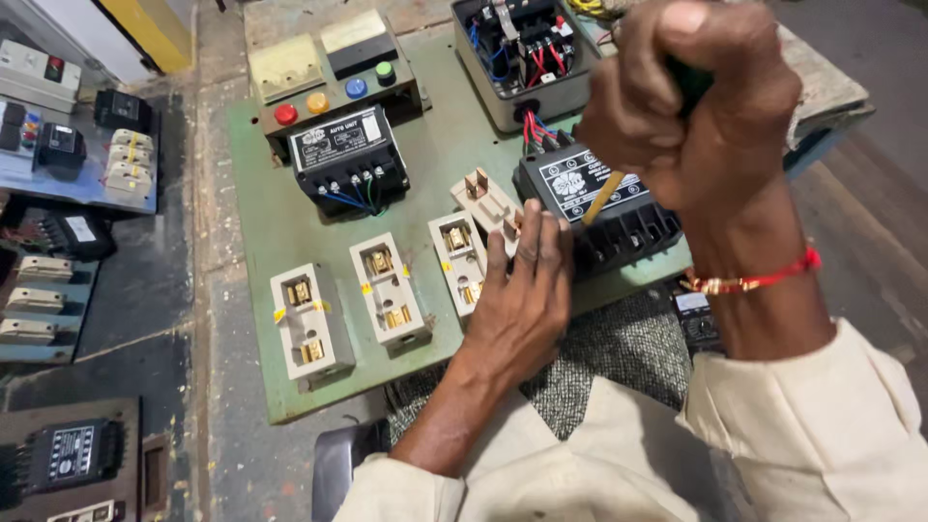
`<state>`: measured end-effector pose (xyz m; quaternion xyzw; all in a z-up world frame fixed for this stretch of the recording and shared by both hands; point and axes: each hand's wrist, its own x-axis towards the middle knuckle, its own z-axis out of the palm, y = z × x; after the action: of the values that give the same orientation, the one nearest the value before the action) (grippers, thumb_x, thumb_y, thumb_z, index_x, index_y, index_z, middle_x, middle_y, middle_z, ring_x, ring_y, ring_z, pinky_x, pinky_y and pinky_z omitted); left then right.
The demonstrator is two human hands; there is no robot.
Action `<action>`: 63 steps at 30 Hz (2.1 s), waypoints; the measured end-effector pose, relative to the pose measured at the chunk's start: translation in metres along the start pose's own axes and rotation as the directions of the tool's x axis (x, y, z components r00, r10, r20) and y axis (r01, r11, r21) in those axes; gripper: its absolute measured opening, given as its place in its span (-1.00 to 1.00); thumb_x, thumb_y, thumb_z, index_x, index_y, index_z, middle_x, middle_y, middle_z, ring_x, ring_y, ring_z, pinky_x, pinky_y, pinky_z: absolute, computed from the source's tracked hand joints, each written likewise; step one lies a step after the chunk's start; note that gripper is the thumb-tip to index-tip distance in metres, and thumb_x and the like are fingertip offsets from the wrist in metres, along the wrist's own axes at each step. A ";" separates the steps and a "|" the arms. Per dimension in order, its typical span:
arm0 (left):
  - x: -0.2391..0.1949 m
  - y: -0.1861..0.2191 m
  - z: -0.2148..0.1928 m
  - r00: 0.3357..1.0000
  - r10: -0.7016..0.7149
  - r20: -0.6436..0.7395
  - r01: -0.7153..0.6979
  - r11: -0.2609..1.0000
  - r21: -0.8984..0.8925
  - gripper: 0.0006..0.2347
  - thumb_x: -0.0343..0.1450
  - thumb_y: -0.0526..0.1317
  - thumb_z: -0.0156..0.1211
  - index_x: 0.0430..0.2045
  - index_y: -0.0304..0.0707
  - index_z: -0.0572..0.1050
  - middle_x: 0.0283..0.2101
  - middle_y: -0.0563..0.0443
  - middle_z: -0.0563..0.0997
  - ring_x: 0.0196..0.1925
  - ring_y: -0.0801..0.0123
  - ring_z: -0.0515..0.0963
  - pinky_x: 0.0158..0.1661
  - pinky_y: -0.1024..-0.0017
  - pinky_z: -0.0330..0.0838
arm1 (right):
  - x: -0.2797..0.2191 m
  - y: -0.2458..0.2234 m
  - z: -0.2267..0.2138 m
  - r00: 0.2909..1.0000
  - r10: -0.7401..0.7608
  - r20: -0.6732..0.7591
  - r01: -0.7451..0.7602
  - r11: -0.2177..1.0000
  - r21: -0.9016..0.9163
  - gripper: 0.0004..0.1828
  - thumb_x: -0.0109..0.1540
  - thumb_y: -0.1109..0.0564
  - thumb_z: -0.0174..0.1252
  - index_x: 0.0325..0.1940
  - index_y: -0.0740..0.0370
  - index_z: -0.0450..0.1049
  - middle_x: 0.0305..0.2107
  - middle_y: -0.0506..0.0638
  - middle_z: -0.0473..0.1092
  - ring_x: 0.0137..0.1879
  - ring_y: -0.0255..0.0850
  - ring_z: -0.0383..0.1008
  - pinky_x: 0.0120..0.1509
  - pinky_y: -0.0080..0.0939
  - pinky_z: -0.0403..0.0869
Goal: The person assembles an electrical panel by using a screwdriver to tighten screws on a controller and connecting wires using pliers.
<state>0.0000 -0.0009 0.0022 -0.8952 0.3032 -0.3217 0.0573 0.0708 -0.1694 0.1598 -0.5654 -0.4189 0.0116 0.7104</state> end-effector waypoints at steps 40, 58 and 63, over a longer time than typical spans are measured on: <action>0.009 0.004 -0.022 0.988 -0.076 0.138 0.090 0.992 -0.094 -0.20 0.18 -0.12 0.28 0.30 -0.65 0.17 0.38 -0.51 0.18 0.50 -0.27 0.07 0.34 -0.18 -0.04 | -0.014 0.008 0.015 0.837 0.069 -0.543 -0.044 0.997 0.058 -0.53 0.40 -0.23 0.01 -0.42 0.09 0.17 -0.63 -0.13 0.12 -0.57 -0.34 0.02 -0.51 -0.25 0.08; 0.103 -0.073 -0.017 0.832 0.022 0.554 0.322 0.794 -0.515 -0.11 0.04 0.04 0.49 0.33 -0.08 0.23 0.39 -0.46 0.15 0.41 -0.27 0.18 0.31 -0.07 0.06 | -0.114 -0.052 -0.007 0.789 -0.044 -0.613 -0.415 0.696 -0.585 -0.57 0.44 0.08 -0.03 -0.52 0.23 0.28 -0.65 -0.05 0.23 -0.51 -0.37 0.18 -0.40 -0.31 0.18; 0.100 -0.069 -0.022 0.854 0.018 0.520 0.291 0.811 -0.507 -0.04 -0.04 -0.02 0.47 0.35 -0.22 0.22 0.34 -0.47 0.26 0.34 -0.31 0.28 0.34 0.03 0.13 | -0.129 -0.034 -0.029 0.810 -0.044 -0.585 -0.336 0.783 -0.523 -0.53 0.45 0.08 0.03 -0.54 0.25 0.27 -0.64 -0.04 0.25 -0.54 -0.38 0.17 -0.44 -0.34 0.16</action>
<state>0.0826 -0.0013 0.0939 -0.9428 0.2918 0.0240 -0.1595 -0.0109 -0.2683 0.1119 -0.7709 -0.1216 -0.2335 0.5800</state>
